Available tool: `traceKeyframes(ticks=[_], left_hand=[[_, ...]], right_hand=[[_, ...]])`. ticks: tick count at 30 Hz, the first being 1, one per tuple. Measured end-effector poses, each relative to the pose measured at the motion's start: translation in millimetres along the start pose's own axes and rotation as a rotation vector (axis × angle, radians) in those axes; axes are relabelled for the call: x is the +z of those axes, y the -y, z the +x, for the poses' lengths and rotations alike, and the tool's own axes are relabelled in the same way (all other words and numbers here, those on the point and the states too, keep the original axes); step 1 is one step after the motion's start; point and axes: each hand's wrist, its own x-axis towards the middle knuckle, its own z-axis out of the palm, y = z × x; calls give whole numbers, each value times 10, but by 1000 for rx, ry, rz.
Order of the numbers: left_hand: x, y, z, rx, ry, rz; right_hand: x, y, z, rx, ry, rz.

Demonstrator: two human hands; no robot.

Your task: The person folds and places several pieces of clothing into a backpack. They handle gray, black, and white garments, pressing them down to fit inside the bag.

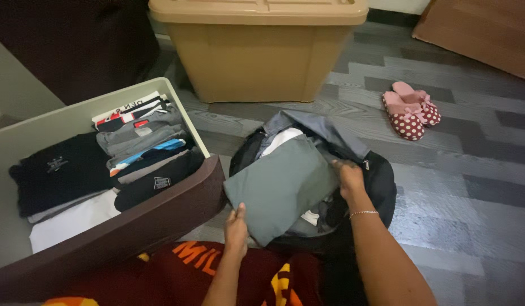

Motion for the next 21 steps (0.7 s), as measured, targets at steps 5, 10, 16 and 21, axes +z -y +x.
traceKeyframes(ticks=[5,10,16,21], left_hand=[[10,-21,-196,484,-183,166],[212,-147,-428,778,-237,695],[475,-268,-200,1081,-75,1187],[480,-148,16,962,-13,1312]], right_hand=[[226,159,-561,-595,-309,-711],[704,-30,-1338,-1008,-179,-962],[1339,-246,-1656,-857,353,-896],[1588,-235,-1503,-903,621,-1091]])
